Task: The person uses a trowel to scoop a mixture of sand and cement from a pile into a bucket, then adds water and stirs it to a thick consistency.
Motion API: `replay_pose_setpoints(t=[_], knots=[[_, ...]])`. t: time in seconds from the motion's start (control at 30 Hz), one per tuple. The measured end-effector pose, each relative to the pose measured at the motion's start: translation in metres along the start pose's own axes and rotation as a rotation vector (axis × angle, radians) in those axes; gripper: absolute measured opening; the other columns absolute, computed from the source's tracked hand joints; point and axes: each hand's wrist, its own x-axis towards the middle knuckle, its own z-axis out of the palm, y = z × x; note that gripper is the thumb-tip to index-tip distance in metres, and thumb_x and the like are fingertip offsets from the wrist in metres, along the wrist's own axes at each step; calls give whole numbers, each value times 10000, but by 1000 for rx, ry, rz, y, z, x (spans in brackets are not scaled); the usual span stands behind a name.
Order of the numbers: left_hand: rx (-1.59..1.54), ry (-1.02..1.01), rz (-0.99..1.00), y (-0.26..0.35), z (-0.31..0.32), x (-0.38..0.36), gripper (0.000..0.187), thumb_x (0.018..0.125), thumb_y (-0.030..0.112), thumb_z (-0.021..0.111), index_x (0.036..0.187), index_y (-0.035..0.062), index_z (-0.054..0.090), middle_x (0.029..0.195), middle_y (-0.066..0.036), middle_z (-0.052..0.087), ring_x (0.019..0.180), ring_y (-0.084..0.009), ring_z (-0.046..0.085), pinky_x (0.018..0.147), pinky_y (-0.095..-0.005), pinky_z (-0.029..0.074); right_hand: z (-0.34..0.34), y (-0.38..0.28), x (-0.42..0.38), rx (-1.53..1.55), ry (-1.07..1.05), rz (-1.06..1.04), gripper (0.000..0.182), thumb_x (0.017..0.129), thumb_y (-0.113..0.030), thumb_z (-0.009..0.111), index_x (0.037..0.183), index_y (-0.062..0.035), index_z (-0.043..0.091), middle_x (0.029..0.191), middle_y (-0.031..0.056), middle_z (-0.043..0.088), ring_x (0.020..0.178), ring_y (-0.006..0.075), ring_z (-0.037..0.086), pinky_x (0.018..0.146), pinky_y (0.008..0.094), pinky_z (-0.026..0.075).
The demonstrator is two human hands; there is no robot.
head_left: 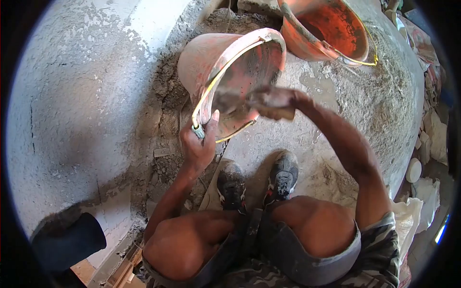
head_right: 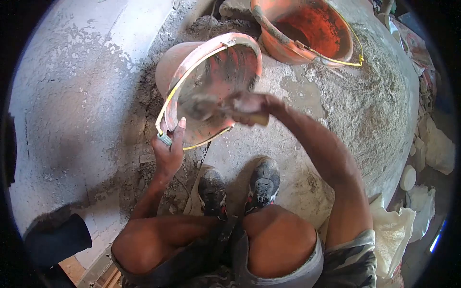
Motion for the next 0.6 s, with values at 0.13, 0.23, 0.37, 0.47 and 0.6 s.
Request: replay_pose_setpoints(t=[0.13,0.23,0.37,0.47,0.6], knots=[[-38,59,81,-4,-7,-3,222,900,88,658,1052,-73,630,736,-41,628,629,-97,559,542,-270,446,59,12,-3,216,65,32,408,984,-440,529,1104,-53,577,668,13,500,485,84,455,371,225,379],[-23,145,-50,5,-32,-5,146,906,112,644,972,-18,643,719,-10,600,579,-73,545,470,-231,404,103,-20,-31,-105,307,44,405,994,-435,507,1080,-47,588,665,12,501,475,83,466,385,224,377],[-231,309,-217,27,-80,-8,474,967,155,574,1396,-16,466,1043,33,595,754,-2,457,612,-177,362,128,-73,-86,-237,438,-178,367,1007,-388,485,1080,-44,589,650,-5,491,471,77,457,396,222,374],[-323,379,-384,19,-119,-19,329,961,132,585,1249,-26,571,1152,-49,616,1050,-110,557,907,-279,431,126,-107,-93,-527,704,-594,296,995,-286,502,1051,-10,592,629,-3,515,492,76,476,416,249,371],[-413,450,-358,7,-126,-35,337,956,131,595,1257,-16,569,1192,-69,599,1082,-132,558,943,-312,435,80,-110,-26,-940,1271,-784,178,970,-177,537,980,-4,576,686,88,595,554,173,560,504,313,456]])
